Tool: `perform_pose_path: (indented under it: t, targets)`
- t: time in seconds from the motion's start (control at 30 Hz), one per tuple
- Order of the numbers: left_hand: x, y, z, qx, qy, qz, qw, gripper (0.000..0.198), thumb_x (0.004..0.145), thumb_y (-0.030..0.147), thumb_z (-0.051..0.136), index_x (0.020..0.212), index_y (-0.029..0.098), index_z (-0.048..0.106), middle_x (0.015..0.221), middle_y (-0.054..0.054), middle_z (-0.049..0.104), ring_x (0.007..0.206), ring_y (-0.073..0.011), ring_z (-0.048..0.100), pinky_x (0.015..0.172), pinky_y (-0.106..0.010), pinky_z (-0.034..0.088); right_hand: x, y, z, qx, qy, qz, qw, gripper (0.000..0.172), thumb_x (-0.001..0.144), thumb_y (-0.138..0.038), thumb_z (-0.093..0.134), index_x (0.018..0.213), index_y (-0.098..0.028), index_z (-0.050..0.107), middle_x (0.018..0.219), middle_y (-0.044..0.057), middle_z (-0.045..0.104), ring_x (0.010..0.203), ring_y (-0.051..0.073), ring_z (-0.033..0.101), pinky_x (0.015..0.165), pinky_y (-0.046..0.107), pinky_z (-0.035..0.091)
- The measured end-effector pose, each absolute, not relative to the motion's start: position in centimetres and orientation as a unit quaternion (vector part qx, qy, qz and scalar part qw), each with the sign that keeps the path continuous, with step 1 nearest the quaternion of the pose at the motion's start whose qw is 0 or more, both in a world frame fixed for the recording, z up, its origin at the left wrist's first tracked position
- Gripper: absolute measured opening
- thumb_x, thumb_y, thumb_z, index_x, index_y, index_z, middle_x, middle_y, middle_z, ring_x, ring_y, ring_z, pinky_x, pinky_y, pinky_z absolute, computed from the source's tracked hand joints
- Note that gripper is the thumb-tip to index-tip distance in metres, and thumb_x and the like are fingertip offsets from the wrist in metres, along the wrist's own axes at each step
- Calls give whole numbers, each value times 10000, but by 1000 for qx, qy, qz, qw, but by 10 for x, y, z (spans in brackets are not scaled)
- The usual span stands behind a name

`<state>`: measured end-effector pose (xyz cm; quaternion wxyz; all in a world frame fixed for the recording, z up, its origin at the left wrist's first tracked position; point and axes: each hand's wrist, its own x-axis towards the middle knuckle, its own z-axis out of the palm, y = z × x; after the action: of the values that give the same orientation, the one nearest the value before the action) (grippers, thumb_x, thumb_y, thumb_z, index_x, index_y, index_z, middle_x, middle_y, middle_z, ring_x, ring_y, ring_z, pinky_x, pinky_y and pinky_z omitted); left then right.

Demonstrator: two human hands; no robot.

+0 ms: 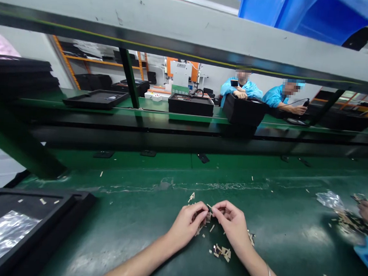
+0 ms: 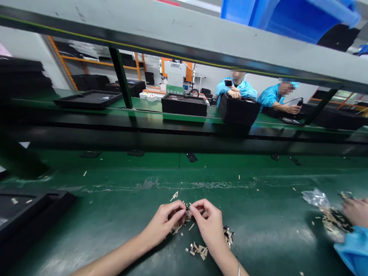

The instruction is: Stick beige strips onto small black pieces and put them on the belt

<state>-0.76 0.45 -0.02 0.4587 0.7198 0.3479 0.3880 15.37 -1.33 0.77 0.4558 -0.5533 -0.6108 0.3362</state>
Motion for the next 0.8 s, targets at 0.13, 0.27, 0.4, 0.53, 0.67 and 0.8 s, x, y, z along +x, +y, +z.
perform_pose_path:
  t: [0.13, 0.27, 0.4, 0.53, 0.67, 0.8]
  targets:
    - [-7, 6, -2, 714, 361, 407, 442, 228, 887, 282, 456, 741, 152, 573, 612, 19, 523, 557, -99, 449, 557, -195, 330, 157, -16, 13, -553, -659, 277, 428, 150, 804, -301, 562, 788, -197, 669, 819, 45, 629, 669, 158, 543, 505, 224, 380]
    - [-7, 6, -3, 710, 362, 411, 442, 216, 879, 265, 470, 747, 151, 597, 632, 8, 542, 581, -107, 462, 570, -196, 336, 154, -21, 14, -542, -705, 205, 408, 135, 839, -290, 548, 837, -199, 647, 844, 48, 617, 643, 152, 530, 525, 240, 393]
    - [-7, 6, -1, 713, 352, 405, 452, 228, 876, 265, 477, 739, 143, 612, 632, 1, 550, 597, -111, 475, 581, -196, 341, 153, -23, 14, -511, -745, 144, 405, 136, 876, -240, 507, 803, -193, 613, 808, 45, 606, 642, 149, 532, 574, 253, 412]
    - [-9, 5, 1, 704, 348, 402, 471, 283, 896, 338, 442, 758, 139, 590, 641, 1, 541, 590, -110, 459, 568, -199, 335, 153, -25, 16, -470, -770, 117, 416, 121, 880, -180, 497, 818, -195, 599, 799, 46, 608, 691, 162, 555, 621, 269, 437]
    - [-10, 5, 2, 717, 318, 390, 482, 393, 928, 379, 353, 673, 140, 531, 618, 2, 512, 601, -111, 459, 596, -205, 341, 154, -24, 16, -416, -800, 91, 423, 129, 872, -115, 504, 882, -197, 603, 834, 51, 624, 789, 176, 571, 717, 303, 459]
    - [-10, 6, 2, 712, 300, 378, 510, 381, 919, 400, 371, 683, 139, 518, 606, 4, 503, 572, -104, 446, 571, -202, 336, 155, -21, 13, -402, -812, 78, 417, 159, 875, -103, 494, 893, -200, 619, 854, 59, 626, 811, 181, 574, 736, 320, 467]
